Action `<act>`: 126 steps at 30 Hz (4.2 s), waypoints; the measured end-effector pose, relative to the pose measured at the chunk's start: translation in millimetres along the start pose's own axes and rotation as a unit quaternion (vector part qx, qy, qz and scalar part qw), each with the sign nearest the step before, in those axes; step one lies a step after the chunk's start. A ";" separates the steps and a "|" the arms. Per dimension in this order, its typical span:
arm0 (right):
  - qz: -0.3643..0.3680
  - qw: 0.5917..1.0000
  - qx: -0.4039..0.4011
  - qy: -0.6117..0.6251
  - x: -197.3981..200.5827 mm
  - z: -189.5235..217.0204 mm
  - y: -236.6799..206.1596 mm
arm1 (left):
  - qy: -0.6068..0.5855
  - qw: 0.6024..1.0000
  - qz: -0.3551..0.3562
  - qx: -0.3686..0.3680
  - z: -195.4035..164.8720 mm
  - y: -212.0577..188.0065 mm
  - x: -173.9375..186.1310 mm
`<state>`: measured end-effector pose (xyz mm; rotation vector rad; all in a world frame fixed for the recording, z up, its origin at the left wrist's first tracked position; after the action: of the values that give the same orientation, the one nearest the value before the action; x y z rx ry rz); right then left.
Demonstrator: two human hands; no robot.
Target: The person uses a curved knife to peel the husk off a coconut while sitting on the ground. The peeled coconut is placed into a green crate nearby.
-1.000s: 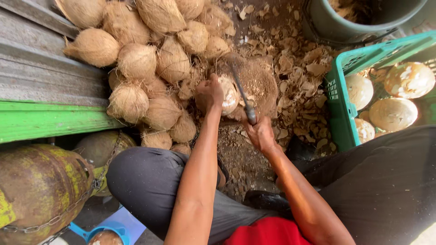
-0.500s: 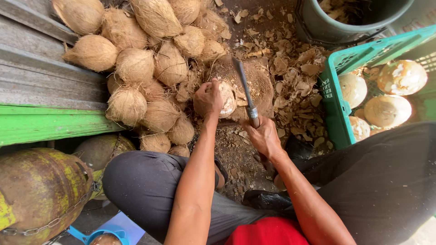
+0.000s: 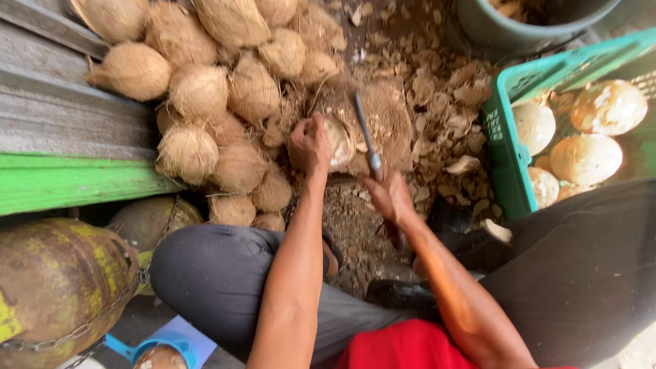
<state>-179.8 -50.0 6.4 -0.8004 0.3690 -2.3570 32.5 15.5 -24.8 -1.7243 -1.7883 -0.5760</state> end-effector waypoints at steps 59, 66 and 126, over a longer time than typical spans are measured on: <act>0.037 0.995 0.019 -0.086 -2.9 -33.9 7.7 | -0.125 0.961 -0.072 0.236 -9.1 -34.5 30.8; -0.096 0.989 0.024 0.106 62.4 30.2 3.8 | -0.173 0.975 0.120 0.072 -16.1 -12.7 31.0; 0.007 0.999 -0.025 -0.027 -6.3 22.0 -5.8 | 0.042 0.997 -0.003 0.065 5.4 1.5 -5.9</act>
<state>-164.8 -43.0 23.2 -0.8791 0.4104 -2.3166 33.4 14.9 -32.9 -1.5860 -1.7335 -0.5150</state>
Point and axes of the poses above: each hand's wrist, its own y-axis towards the middle knuckle, its own x-axis out of the back of the hand, z = x × y, the point moved 3 cm from there along y, towards the middle knuckle, and after that the axes turned 15 degrees about -z, right-handed, at the moved point
